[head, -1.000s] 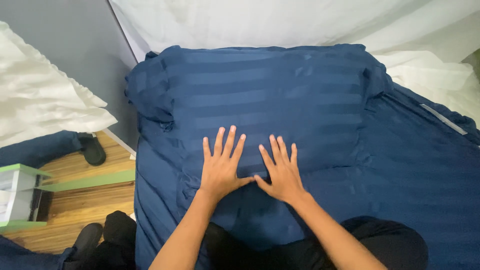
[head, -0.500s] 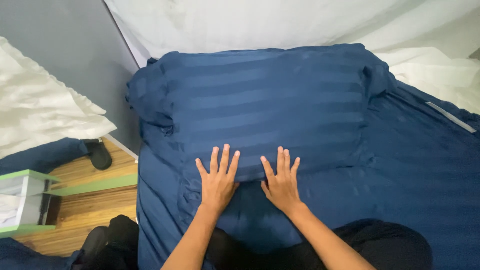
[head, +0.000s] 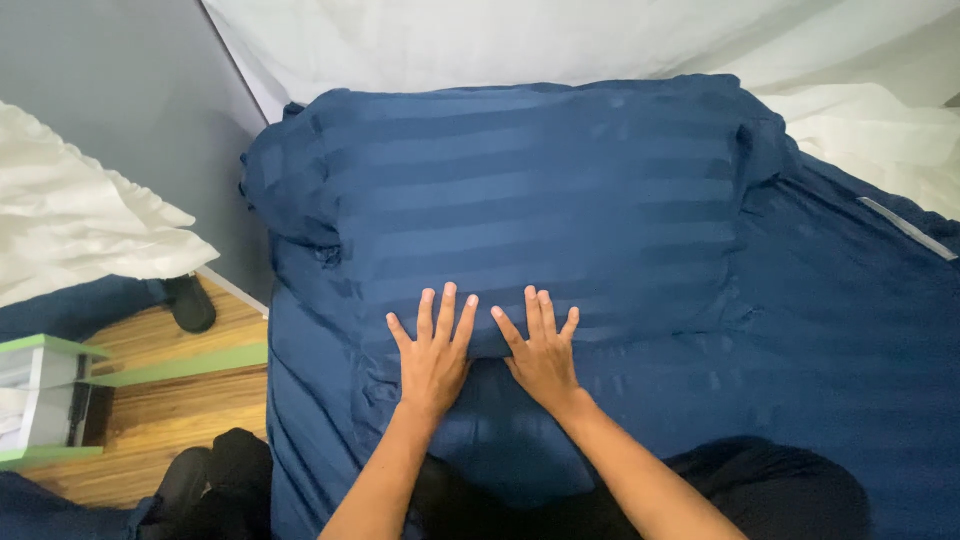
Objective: Arrange a pillow and bolster on a bed.
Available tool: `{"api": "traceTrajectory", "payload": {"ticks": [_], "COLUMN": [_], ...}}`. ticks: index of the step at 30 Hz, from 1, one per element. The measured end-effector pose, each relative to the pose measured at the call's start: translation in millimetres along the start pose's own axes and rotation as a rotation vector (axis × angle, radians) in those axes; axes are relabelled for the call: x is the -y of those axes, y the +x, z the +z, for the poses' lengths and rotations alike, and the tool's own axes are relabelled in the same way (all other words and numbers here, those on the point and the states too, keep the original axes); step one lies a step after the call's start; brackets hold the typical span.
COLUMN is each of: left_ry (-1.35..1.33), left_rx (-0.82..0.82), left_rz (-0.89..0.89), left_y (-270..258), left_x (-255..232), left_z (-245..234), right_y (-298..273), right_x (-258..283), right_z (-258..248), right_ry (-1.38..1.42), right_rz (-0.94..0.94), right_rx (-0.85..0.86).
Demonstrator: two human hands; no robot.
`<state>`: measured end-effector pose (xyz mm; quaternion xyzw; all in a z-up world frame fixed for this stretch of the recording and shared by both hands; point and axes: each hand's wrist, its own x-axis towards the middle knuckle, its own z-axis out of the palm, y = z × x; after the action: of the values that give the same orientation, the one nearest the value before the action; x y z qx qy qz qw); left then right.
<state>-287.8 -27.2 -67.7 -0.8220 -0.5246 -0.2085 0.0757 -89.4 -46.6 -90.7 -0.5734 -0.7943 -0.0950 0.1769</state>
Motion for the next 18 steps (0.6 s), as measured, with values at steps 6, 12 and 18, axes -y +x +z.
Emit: {"api": "traceTrajectory", "payload": {"ticks": [6,12,18], "left_ry": [-0.127,0.057,0.046], "left_rx": [0.148,-0.015,-0.085], "left_rz": [0.086,0.08,0.091], "left_y": [8.5,10.7,2.1], "left_x": [15.2,21.3,22.1], "left_z": [-15.8,1.2,10.5], "right_y": [1.3,7.5,3.8], "right_x": [-10.6,-11.1,-9.1], "right_z": [11.9,32.5,34.1], "right_ry": [-0.012,-0.076,-0.042], "right_rz": [-0.038,-0.012,-0.029], "right_rx": [0.011,-0.051,-0.071]}}
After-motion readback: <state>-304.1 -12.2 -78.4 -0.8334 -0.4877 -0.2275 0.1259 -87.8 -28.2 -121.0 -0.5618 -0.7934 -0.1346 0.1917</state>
